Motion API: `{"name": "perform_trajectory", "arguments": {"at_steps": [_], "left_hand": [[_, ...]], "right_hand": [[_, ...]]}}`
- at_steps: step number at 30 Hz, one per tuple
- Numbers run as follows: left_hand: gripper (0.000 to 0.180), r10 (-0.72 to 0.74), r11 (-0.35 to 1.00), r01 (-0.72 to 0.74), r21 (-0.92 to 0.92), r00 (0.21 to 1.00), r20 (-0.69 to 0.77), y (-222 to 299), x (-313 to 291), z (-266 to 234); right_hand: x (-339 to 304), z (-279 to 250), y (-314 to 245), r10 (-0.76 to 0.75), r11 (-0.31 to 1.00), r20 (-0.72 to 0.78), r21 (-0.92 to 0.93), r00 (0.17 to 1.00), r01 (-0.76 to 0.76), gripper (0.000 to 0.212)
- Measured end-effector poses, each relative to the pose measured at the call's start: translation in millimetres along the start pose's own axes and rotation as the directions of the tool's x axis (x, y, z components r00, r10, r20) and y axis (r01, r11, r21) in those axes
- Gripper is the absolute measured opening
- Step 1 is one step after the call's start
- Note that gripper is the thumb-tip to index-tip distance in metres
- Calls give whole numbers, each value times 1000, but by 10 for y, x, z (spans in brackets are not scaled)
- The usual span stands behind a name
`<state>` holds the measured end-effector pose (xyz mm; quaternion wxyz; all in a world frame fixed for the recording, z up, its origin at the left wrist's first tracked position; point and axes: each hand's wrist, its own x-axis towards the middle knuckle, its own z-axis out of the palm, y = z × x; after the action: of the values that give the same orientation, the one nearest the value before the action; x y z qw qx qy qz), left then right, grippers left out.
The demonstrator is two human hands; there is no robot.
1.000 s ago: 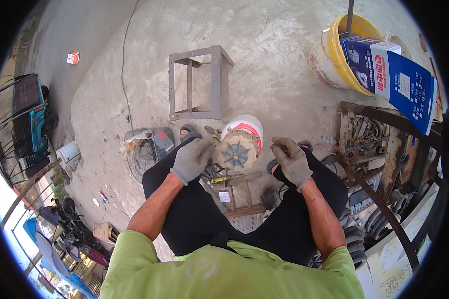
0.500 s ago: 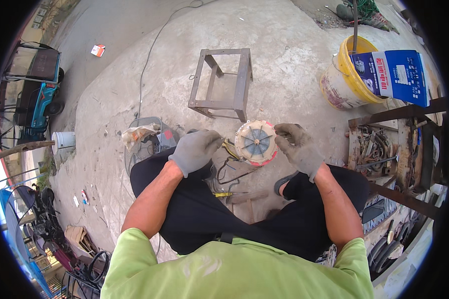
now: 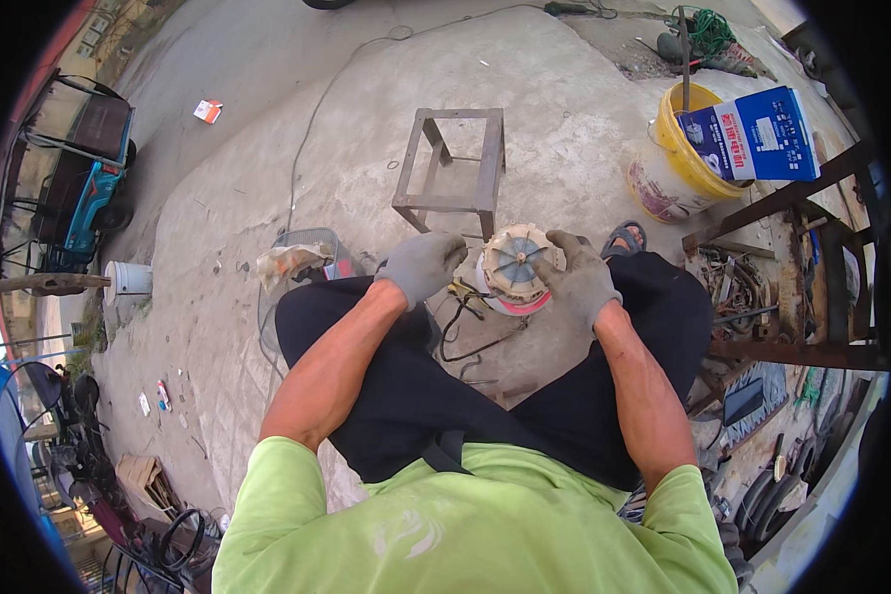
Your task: The person retrieves an angle grinder, walks to a small white car, and uses the grinder on the lower edge of the open car door frame. Sparks are visible as the tool contacts the metal. The person then stops, unplugs the tool, and closes the door.
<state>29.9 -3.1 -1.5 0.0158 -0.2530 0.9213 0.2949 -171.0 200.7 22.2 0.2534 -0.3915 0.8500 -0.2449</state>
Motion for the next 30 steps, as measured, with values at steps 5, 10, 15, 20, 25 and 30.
{"name": "perform_trajectory", "arguments": {"at_steps": [5, 10, 15, 20, 25, 30], "left_hand": [[25, 87, 996, -87, 22, 996, -13, 14, 172, 97], [24, 95, 991, -98, 94, 995, 28, 72, 307, 134], [22, 88, 985, -97, 146, 994, 65, 78, 337, 163], [22, 57, 987, -65, 149, 997, 58, 75, 333, 195], [24, 28, 991, -37, 125, 997, 69, 93, 359, 175], [22, 25, 991, -33, 129, 997, 70, 115, 389, 159]], "right_hand": [[298, 189, 89, -97, 995, -59, -14, 994, 97, 60], [319, 144, 176, -20, 1000, 41, 9, 999, 20, 61], [262, 87, 266, -12, 993, 78, 117, 997, 3, 61], [232, 93, 333, -29, 991, 87, 130, 996, 18, 62], [214, 96, 401, -60, 991, 92, 123, 994, 48, 62], [210, 139, 430, -84, 988, 53, 134, 995, 76, 60]]}}
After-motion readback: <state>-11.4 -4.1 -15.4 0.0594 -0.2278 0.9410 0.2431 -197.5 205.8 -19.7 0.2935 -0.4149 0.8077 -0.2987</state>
